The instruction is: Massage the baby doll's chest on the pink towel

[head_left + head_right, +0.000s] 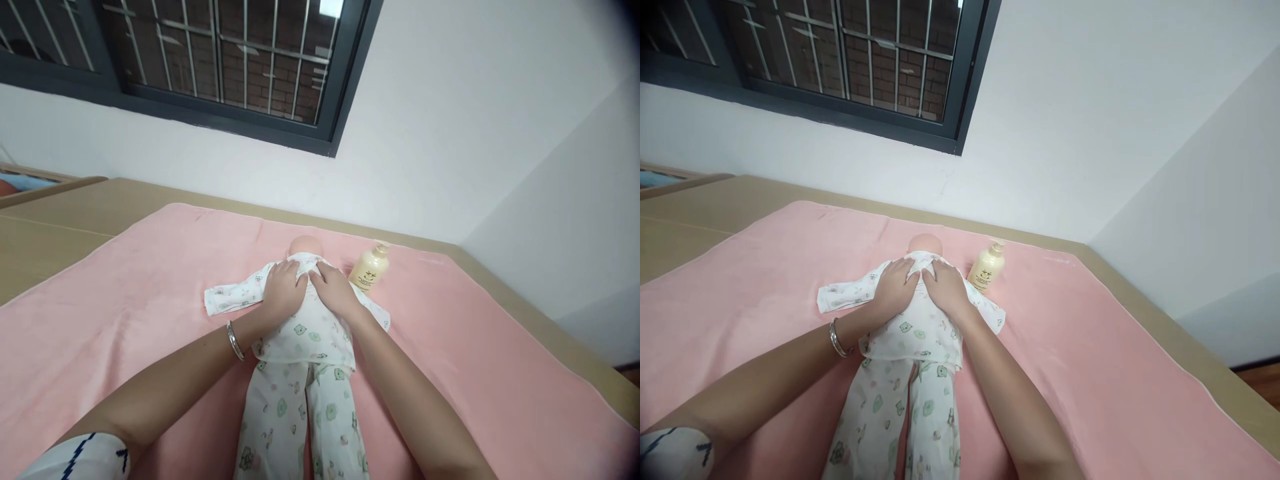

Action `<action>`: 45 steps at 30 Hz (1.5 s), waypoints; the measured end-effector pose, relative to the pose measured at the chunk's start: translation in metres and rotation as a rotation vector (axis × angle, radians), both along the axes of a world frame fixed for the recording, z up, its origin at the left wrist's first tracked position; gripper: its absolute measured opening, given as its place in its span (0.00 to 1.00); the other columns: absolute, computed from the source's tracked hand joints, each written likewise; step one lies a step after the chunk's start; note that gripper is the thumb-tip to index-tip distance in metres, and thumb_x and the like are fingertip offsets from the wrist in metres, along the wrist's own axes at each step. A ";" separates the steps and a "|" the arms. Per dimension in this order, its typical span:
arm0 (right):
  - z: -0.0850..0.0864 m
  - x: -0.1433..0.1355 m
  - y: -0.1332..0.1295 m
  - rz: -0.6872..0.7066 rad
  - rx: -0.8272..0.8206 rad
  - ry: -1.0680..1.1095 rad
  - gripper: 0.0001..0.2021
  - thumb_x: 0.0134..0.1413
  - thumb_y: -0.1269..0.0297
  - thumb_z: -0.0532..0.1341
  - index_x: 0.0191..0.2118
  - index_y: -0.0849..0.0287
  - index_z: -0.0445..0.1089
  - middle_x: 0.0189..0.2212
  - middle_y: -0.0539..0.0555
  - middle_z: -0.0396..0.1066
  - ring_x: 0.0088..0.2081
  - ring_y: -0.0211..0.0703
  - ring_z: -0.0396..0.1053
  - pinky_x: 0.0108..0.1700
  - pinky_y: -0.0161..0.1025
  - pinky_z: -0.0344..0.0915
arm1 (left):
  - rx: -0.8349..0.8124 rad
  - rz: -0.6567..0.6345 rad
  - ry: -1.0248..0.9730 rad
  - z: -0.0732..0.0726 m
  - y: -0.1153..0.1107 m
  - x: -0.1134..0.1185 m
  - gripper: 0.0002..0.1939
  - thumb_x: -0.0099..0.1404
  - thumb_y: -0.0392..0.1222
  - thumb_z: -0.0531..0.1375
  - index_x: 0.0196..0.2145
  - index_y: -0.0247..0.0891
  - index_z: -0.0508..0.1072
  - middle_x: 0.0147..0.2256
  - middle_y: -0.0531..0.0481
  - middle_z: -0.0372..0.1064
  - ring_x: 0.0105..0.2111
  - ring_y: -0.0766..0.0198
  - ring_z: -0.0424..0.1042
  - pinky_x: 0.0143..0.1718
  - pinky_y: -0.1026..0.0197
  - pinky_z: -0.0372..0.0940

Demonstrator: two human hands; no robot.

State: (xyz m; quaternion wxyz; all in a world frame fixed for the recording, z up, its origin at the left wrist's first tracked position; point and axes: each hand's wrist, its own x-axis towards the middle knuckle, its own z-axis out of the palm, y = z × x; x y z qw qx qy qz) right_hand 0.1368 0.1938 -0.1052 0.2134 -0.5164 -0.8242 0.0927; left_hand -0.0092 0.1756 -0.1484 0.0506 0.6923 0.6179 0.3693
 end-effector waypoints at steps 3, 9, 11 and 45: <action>0.004 0.000 -0.006 -0.019 0.053 0.130 0.20 0.66 0.61 0.51 0.57 0.61 0.68 0.59 0.62 0.67 0.62 0.50 0.62 0.62 0.45 0.57 | 0.024 0.042 -0.070 -0.005 -0.001 -0.001 0.23 0.72 0.45 0.47 0.57 0.32 0.69 0.58 0.38 0.68 0.62 0.47 0.60 0.65 0.44 0.53; 0.000 -0.012 -0.015 -0.006 0.058 0.063 0.23 0.66 0.61 0.49 0.62 0.64 0.63 0.66 0.64 0.58 0.68 0.53 0.51 0.68 0.54 0.45 | 0.038 0.052 -0.160 -0.009 -0.002 -0.001 0.24 0.73 0.47 0.44 0.58 0.34 0.67 0.59 0.39 0.66 0.65 0.48 0.56 0.66 0.43 0.51; 0.001 -0.013 -0.016 0.013 0.012 0.041 0.24 0.66 0.60 0.50 0.63 0.64 0.63 0.66 0.64 0.58 0.68 0.53 0.52 0.68 0.55 0.46 | 0.035 0.052 -0.173 -0.009 -0.002 -0.001 0.24 0.73 0.47 0.44 0.58 0.34 0.67 0.59 0.39 0.67 0.65 0.48 0.57 0.66 0.43 0.52; 0.114 0.100 -0.040 -0.258 0.137 0.350 0.24 0.63 0.59 0.53 0.62 0.59 0.66 0.65 0.59 0.59 0.67 0.57 0.55 0.66 0.55 0.54 | -0.132 -0.219 -0.159 0.064 0.000 0.026 0.22 0.66 0.48 0.52 0.54 0.38 0.74 0.56 0.40 0.69 0.59 0.48 0.65 0.61 0.46 0.59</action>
